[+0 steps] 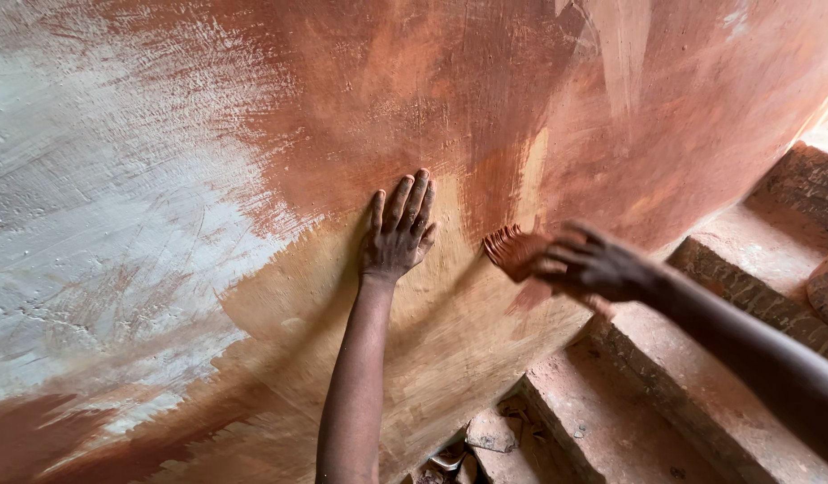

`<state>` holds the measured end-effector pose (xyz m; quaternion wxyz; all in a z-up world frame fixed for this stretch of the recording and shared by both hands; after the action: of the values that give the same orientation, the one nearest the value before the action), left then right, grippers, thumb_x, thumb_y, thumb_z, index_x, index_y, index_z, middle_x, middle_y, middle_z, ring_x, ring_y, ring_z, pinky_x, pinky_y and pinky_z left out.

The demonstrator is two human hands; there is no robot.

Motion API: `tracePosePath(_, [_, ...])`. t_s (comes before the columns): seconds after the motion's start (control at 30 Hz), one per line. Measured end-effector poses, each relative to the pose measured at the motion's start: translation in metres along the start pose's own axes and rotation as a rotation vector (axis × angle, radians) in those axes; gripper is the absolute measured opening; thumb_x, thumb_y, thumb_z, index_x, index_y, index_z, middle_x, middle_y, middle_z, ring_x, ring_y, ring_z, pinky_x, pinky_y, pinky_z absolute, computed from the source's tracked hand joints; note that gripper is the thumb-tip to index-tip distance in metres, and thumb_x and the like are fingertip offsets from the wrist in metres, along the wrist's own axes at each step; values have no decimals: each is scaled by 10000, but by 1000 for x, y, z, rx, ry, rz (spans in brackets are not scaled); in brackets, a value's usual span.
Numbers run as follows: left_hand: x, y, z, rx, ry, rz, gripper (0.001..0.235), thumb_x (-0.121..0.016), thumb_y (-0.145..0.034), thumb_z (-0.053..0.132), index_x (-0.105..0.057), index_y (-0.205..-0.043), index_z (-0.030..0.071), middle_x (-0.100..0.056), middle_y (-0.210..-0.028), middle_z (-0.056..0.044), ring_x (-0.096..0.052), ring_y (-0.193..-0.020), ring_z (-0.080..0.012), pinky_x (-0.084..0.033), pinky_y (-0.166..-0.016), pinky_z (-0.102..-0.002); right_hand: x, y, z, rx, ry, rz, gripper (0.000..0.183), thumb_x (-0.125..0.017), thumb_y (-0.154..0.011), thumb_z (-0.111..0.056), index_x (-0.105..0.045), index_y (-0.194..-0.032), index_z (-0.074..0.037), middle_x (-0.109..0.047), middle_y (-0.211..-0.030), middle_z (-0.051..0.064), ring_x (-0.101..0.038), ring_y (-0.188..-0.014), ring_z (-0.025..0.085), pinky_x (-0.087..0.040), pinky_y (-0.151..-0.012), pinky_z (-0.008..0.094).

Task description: The person applies reddish-brown paint to a wall using a wide brush. They repeatedly dip the brush into a bucket and spread the paint in broad strokes across the surface, gradually covering the underlying lighter areas.

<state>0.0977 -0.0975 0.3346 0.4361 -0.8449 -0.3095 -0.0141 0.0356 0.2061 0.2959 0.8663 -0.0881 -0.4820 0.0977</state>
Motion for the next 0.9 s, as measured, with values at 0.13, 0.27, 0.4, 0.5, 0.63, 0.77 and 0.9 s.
tracePosePath(0.13, [-1,2,2,5,-37,3,723,-305,-1147,590,-158,-1704,153,-114,-1763,-38,-111,-1617,-223,-81,-1327,-499,46,3,37,-161,295,343,498,-845,-833,-263,-647,-1289,-232,-661,-1339,57,-605,-1225,238,-438,-1125,510])
tracePosePath(0.27, [-3,2,2,8,-25,18,707,-297,-1157,585,-159,-1701,155,-112,-1765,-37,-111,-1622,-218,-79,-1334,-494,57,14,52,-402,196,604,555,-857,-867,-330,-638,-1344,-149,-657,-1356,123,-598,-1229,279,-413,-1093,555])
tracePosePath(0.4, [-3,2,2,11,-38,28,726,-299,-1148,606,-167,-1704,159,-119,-1764,-36,-116,-1618,-215,-80,-1331,-491,10,14,20,-360,-112,334,563,-819,-834,-307,-622,-1351,-205,-660,-1343,87,-596,-1210,254,-456,-1054,513])
tracePosePath(0.5, [-3,3,2,-3,-20,-5,722,-314,-1147,602,-178,-1701,158,-128,-1761,-38,-127,-1616,-220,-86,-1324,-502,-22,18,3,-266,-236,123,572,-790,-807,-293,-610,-1345,-225,-660,-1331,72,-593,-1204,249,-477,-1036,490])
tracePosePath(0.63, [-1,2,2,6,-33,5,720,-326,-1142,601,-184,-1699,168,-133,-1759,-32,-128,-1612,-218,-87,-1326,-504,-22,23,16,-66,-90,16,506,-775,-833,-250,-612,-1312,-238,-665,-1278,65,-599,-1167,238,-473,-1046,467])
tracePosePath(0.77, [0,0,1,6,-37,11,716,-312,-1145,610,-189,-1698,172,-138,-1759,-28,-130,-1613,-217,-87,-1327,-500,21,27,57,-141,169,262,504,-798,-828,-247,-610,-1294,-203,-671,-1293,72,-607,-1224,245,-457,-1116,471])
tracePosePath(0.9, [1,1,2,9,-51,11,711,-322,-1144,597,-197,-1697,168,-144,-1758,-27,-133,-1614,-211,-90,-1326,-499,51,35,80,-402,130,549,587,-817,-921,-341,-574,-1410,-126,-639,-1365,117,-569,-1274,265,-393,-1153,473])
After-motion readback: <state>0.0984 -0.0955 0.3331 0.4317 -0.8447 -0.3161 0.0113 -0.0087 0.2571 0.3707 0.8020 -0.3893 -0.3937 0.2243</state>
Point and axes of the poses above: each hand's wrist, its own y-axis away from the middle knuckle, its own x-axis out of the back of the hand, z = x × y, the point moved 4 cm from there along -y, towards the middle knuckle
